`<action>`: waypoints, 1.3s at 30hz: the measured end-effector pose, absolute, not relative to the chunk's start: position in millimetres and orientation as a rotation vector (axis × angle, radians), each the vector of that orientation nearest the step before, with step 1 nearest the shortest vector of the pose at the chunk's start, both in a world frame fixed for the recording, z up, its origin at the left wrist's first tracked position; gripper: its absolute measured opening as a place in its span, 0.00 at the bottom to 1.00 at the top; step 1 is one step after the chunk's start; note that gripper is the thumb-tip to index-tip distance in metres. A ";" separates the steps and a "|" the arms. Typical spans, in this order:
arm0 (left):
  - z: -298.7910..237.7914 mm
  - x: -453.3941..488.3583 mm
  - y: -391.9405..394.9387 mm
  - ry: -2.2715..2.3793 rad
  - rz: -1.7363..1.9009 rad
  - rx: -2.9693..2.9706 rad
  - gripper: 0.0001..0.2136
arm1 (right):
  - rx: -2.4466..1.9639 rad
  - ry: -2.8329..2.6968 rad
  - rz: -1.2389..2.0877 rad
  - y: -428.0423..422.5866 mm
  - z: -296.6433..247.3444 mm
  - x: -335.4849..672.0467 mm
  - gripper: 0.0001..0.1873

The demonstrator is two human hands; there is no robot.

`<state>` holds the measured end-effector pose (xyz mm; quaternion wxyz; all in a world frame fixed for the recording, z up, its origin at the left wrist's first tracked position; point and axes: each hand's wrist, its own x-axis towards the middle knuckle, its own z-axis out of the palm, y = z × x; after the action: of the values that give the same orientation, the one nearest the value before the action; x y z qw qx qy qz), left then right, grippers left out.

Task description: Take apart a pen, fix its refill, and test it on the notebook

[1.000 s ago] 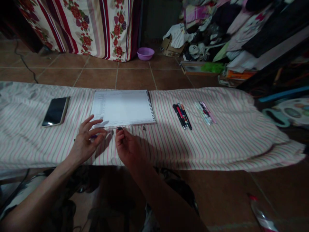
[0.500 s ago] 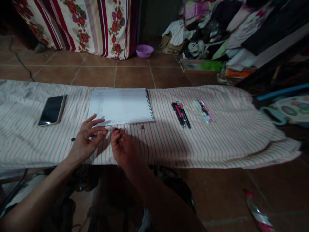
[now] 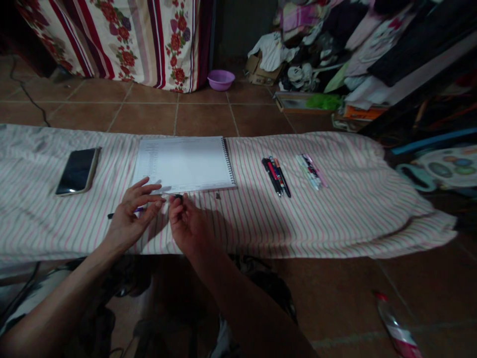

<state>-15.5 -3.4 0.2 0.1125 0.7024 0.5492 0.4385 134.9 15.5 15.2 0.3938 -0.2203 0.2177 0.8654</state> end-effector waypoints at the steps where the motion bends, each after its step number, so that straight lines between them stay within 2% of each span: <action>1: 0.8 -15.4 -3.5 1.614 1.287 2.053 0.05 | -0.570 0.519 2.200 15.8 14.5 134.6 0.14; 13: 4.1 -10.7 -3.7 1.532 1.292 2.071 0.05 | -0.728 0.342 2.197 11.8 17.3 127.3 0.16; 20: -0.6 -10.0 -1.5 1.536 1.311 2.024 0.05 | -0.772 0.215 2.156 9.5 18.0 122.9 0.07; 25: -4.1 -6.1 -1.4 1.540 1.295 1.987 0.04 | -0.881 0.322 2.138 8.0 25.4 119.0 0.09; 32: -6.5 1.8 -0.9 1.553 1.420 1.993 0.05 | -0.866 0.334 2.132 5.8 23.2 114.6 0.06; 39: -5.7 4.8 -0.8 1.538 1.488 2.026 0.06 | -0.883 0.306 2.144 4.0 26.3 113.5 0.08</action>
<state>4.8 -0.8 -5.7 0.0972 0.6844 0.5193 0.5025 113.5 4.0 26.3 0.3908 -0.3475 0.1205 0.8438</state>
